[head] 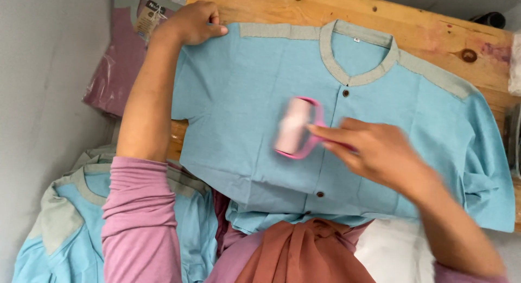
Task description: The person cleans a light blue button-down shirt using a lint roller, working over the sleeves, front panels, and back of the garment while it is spread on a wooden surface.
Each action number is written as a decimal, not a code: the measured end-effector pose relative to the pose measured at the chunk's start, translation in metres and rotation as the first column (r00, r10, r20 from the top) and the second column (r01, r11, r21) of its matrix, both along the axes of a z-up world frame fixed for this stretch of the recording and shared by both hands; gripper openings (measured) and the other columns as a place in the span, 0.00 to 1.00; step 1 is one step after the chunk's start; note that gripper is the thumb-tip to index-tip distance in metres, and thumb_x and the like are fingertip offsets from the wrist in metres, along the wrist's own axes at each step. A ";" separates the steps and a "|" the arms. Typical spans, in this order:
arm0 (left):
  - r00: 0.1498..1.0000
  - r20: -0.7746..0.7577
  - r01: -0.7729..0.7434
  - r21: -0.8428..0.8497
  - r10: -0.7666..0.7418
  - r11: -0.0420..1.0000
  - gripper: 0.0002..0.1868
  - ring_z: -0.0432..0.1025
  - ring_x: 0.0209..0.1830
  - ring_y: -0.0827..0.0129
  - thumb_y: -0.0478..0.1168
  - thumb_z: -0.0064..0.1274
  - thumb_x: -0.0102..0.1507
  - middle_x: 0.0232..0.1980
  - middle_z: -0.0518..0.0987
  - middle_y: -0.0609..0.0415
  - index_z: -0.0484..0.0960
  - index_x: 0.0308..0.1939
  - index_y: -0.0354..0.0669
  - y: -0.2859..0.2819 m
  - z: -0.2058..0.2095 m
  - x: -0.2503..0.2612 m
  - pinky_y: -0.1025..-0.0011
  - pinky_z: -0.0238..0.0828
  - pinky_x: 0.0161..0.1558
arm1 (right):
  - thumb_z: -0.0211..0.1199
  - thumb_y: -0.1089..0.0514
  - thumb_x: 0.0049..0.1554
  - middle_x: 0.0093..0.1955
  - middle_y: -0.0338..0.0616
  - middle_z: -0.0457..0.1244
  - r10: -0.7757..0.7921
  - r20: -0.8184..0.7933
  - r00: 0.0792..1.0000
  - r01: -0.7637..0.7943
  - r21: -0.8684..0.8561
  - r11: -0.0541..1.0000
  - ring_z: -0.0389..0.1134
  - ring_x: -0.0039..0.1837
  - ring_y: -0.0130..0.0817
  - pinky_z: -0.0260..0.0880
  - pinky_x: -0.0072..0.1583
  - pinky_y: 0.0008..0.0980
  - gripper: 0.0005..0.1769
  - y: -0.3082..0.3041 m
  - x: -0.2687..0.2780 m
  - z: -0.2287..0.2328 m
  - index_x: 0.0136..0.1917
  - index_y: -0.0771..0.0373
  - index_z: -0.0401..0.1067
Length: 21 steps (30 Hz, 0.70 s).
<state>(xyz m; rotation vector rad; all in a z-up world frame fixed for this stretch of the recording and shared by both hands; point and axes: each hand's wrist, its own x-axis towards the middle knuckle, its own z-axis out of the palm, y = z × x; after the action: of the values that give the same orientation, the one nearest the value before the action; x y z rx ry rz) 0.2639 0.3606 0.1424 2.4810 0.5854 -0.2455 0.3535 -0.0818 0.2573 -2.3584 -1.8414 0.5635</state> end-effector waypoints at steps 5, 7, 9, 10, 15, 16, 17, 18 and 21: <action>0.998 -0.060 -0.019 -0.011 0.019 1.000 0.15 0.61 0.33 0.70 0.50 0.53 0.74 0.37 0.70 0.63 0.66 0.36 0.55 0.001 0.000 0.006 0.64 0.57 0.34 | 0.54 0.37 0.58 0.43 0.20 0.67 -0.027 0.200 0.979 0.086 -0.292 0.952 0.69 0.35 0.43 0.64 0.32 0.46 0.23 -0.041 0.009 0.042 0.67 0.17 0.69; 0.997 -0.080 -0.025 -0.016 0.023 1.000 0.14 0.60 0.33 0.70 0.49 0.52 0.74 0.37 0.69 0.62 0.66 0.37 0.55 -0.005 0.009 0.005 0.64 0.56 0.34 | 0.52 0.38 0.60 0.42 0.25 0.67 0.047 0.172 0.984 -0.006 -0.232 0.973 0.70 0.35 0.47 0.64 0.30 0.48 0.23 -0.021 -0.005 0.026 0.68 0.20 0.69; 0.994 -0.097 -0.041 -0.016 0.039 0.999 0.14 0.60 0.33 0.70 0.49 0.52 0.74 0.37 0.68 0.62 0.66 0.38 0.55 -0.006 0.011 0.003 0.65 0.56 0.34 | 0.51 0.39 0.61 0.41 0.29 0.66 0.131 0.153 0.980 -0.106 -0.162 0.981 0.70 0.34 0.50 0.63 0.28 0.50 0.23 0.011 -0.023 0.011 0.69 0.22 0.69; 0.997 -0.070 -0.024 0.008 0.024 1.000 0.13 0.61 0.34 0.68 0.49 0.52 0.74 0.39 0.68 0.60 0.67 0.39 0.53 -0.005 0.007 0.003 0.63 0.57 0.35 | 0.50 0.41 0.62 0.41 0.33 0.65 0.173 0.102 0.980 -0.163 -0.096 0.982 0.68 0.31 0.50 0.61 0.26 0.49 0.24 0.032 -0.036 0.004 0.71 0.26 0.68; 0.999 0.010 0.049 0.062 -0.050 0.997 0.18 0.60 0.29 0.64 0.46 0.51 0.78 0.33 0.68 0.54 0.65 0.35 0.48 -0.004 -0.003 0.005 0.58 0.54 0.32 | 0.45 0.37 0.64 0.48 0.44 0.65 0.228 -0.041 0.973 -0.228 0.002 0.974 0.71 0.38 0.62 0.67 0.33 0.59 0.23 0.119 -0.090 -0.031 0.72 0.26 0.65; 1.000 -0.016 0.007 0.055 -0.006 0.998 0.16 0.62 0.33 0.64 0.48 0.52 0.76 0.39 0.69 0.55 0.67 0.38 0.50 -0.005 0.000 0.005 0.58 0.57 0.35 | 0.47 0.40 0.65 0.47 0.44 0.65 0.252 -0.030 0.967 -0.250 0.073 0.966 0.69 0.34 0.61 0.64 0.30 0.58 0.23 0.125 -0.095 -0.037 0.72 0.29 0.66; 0.998 -0.042 -0.035 0.050 0.037 0.998 0.14 0.64 0.38 0.63 0.50 0.53 0.74 0.45 0.70 0.57 0.69 0.40 0.51 -0.006 0.002 0.005 0.59 0.59 0.38 | 0.48 0.42 0.65 0.46 0.44 0.65 0.276 -0.017 0.961 -0.271 0.143 0.952 0.67 0.30 0.61 0.61 0.28 0.56 0.23 0.131 -0.100 -0.043 0.72 0.33 0.67; 0.999 -0.043 -0.031 0.050 0.033 0.998 0.14 0.64 0.38 0.63 0.50 0.53 0.74 0.45 0.70 0.57 0.69 0.40 0.51 -0.005 0.001 0.004 0.59 0.59 0.38 | 0.48 0.42 0.65 0.46 0.44 0.65 0.272 -0.018 0.962 -0.267 0.143 0.953 0.67 0.30 0.61 0.61 0.28 0.56 0.23 0.120 -0.091 -0.042 0.72 0.33 0.67; 1.000 0.002 -0.009 0.046 0.009 0.999 0.16 0.61 0.35 0.65 0.47 0.52 0.76 0.41 0.68 0.57 0.65 0.37 0.51 -0.003 -0.004 0.002 0.60 0.56 0.36 | 0.52 0.42 0.65 0.43 0.38 0.63 0.251 -0.103 0.962 -0.236 0.142 0.961 0.68 0.35 0.48 0.59 0.27 0.50 0.23 0.075 -0.060 -0.033 0.72 0.32 0.66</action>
<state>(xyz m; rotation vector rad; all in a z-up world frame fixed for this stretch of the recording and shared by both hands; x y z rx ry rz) 0.2661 0.3580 0.1382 2.5221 0.6074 -0.2292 0.2936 -0.0066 0.2242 -1.9857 -2.0596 0.5772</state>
